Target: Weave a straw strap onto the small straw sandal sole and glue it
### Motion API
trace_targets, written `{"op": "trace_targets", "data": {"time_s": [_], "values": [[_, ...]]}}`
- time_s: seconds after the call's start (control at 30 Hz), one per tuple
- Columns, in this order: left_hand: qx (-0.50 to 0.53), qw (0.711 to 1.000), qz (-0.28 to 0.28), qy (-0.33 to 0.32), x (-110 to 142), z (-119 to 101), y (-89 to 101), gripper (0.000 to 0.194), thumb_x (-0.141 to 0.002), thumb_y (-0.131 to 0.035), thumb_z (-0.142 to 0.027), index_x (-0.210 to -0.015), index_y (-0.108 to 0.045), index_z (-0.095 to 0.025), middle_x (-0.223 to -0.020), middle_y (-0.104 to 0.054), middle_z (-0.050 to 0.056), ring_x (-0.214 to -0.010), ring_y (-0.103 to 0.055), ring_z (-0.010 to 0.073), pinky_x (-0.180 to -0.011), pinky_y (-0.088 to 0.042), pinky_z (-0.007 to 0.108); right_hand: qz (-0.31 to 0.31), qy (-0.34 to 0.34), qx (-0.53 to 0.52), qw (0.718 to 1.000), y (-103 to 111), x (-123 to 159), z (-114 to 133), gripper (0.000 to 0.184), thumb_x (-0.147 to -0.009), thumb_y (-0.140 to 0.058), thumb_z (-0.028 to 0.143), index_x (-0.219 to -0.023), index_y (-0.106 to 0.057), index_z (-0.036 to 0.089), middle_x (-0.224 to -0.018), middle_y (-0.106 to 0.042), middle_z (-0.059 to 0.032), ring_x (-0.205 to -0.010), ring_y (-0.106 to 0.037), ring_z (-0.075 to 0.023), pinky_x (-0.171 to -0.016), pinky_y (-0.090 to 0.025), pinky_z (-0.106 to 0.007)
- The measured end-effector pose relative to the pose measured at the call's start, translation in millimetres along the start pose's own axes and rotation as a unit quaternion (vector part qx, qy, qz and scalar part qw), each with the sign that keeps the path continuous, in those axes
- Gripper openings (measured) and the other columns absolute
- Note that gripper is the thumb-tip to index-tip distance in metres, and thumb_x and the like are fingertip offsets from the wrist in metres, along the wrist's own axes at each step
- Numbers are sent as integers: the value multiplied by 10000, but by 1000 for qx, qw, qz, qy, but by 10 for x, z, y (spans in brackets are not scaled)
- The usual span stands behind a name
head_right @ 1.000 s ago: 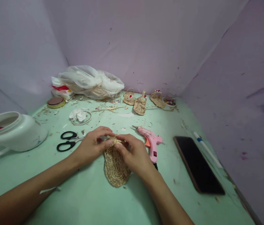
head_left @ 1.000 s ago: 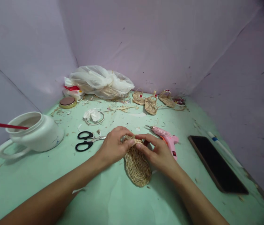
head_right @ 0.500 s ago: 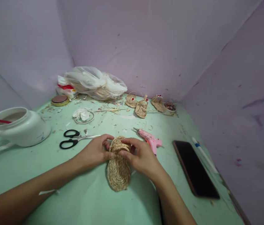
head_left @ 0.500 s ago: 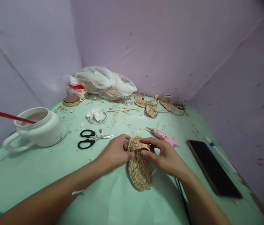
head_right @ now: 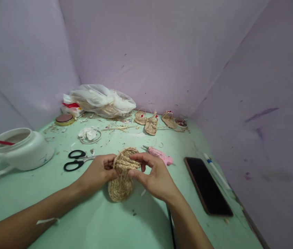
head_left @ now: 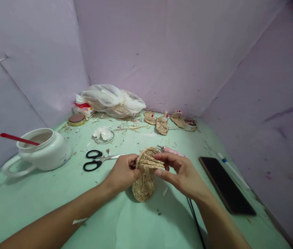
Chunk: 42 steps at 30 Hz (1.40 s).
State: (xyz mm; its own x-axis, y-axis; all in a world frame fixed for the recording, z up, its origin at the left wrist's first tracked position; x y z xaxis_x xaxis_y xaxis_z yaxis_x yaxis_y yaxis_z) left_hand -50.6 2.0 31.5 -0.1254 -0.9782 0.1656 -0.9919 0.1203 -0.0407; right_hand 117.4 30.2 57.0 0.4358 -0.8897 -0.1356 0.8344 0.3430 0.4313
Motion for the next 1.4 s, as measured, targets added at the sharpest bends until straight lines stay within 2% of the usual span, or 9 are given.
{"op": "trace_targets", "data": {"time_s": [0.13, 0.3, 0.47, 0.57, 0.77, 0.9, 1.1, 1.23, 1.4], "values": [[-9, 1000, 9, -5, -10, -70, 90, 192, -527, -574, -135, -716, -580, -108, -660, -610, 16, -644, -554, 149, -600, -432, 254, 38, 1, -16, 999, 47, 24, 62, 223, -627, -715, 268, -814, -661, 160, -631, -540, 26, -592, -458, -102, -603, -417, -261], [-62, 997, 38, -18, 9, -102, 97, 171, -546, -548, -97, -705, -611, -104, -617, -577, -17, -587, -508, 104, -548, -395, 209, 116, -107, -67, 985, 21, 53, 65, 223, -627, -703, 269, -785, -627, 131, -473, -384, 91, -420, -294, -35, -382, -225, -176], [-87, 990, 106, -12, 21, -117, 106, 231, -570, -553, -92, -781, -646, -105, -675, -609, -7, -622, -530, 113, -576, -404, 217, 234, -173, -149, 945, -8, 93, 74, 168, -629, -694, 256, -715, -613, 137, -519, -483, 77, -362, -385, -14, -350, -328, -150], [-79, 990, 116, -2, -4, -106, 131, 273, -579, -592, -108, -847, -642, -104, -727, -637, 12, -684, -565, 140, -642, -432, 247, 228, -192, -179, 938, -12, 103, 60, 202, -609, -718, 289, -683, -603, 141, -519, -523, 70, -336, -446, -24, -331, -352, -146], [-49, 991, 119, 25, -41, -29, 146, 339, -600, -683, -198, -914, -620, -88, -795, -662, 61, -748, -604, 180, -713, -459, 305, 190, -204, -202, 939, -9, 86, 16, 257, -576, -753, 316, -648, -593, 128, -509, -568, 54, -304, -440, -13, -301, -329, -124], [-42, 990, 128, 35, -48, -11, 135, 315, -606, -680, -212, -889, -618, -86, -760, -664, 59, -713, -612, 176, -689, -465, 304, 212, -200, -240, 926, 5, 90, 23, 221, -621, -719, 298, -689, -590, 131, -571, -617, 39, -287, -443, -5, -270, -284, -107], [-76, 986, 133, 62, -53, -18, 130, 307, -563, -684, -201, -837, -619, -77, -711, -666, 60, -657, -602, 168, -633, -454, 286, 331, -187, -270, 884, 3, 149, 56, 222, -764, -599, 315, -841, -643, 112, -714, -665, -8, -363, -547, -25, -314, -380, -95], [-89, 986, 116, 76, -50, -44, 158, 300, -538, -687, -200, -812, -625, -92, -631, -641, 23, -586, -573, 139, -582, -432, 258, 384, -192, -313, 847, -64, 168, 32, 257, -774, -607, 306, -971, -624, 142, -969, -670, -64, -422, -601, -38, -314, -390, -90], [-95, 988, 105, 61, -87, -55, 272, 276, -550, -680, -171, -816, -643, -104, -517, -572, -36, -477, -495, 85, -495, -369, 207, 417, -225, -342, 812, -208, 183, -27, 402, -781, -606, 346, -1143, -556, 181, -1234, -552, -125, -439, -617, -37, -305, -395, -88]]}}
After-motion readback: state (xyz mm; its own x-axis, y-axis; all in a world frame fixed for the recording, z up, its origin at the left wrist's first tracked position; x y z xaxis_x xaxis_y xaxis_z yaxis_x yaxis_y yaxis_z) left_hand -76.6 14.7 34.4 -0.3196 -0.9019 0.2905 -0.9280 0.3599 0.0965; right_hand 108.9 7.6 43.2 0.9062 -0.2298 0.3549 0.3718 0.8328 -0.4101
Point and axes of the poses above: each hand's wrist, its own x-axis away from the middle knuckle, its own y-axis out of the back of the hand, z = x × y, the point moved 2 cm from there along -x, towards the middle knuckle
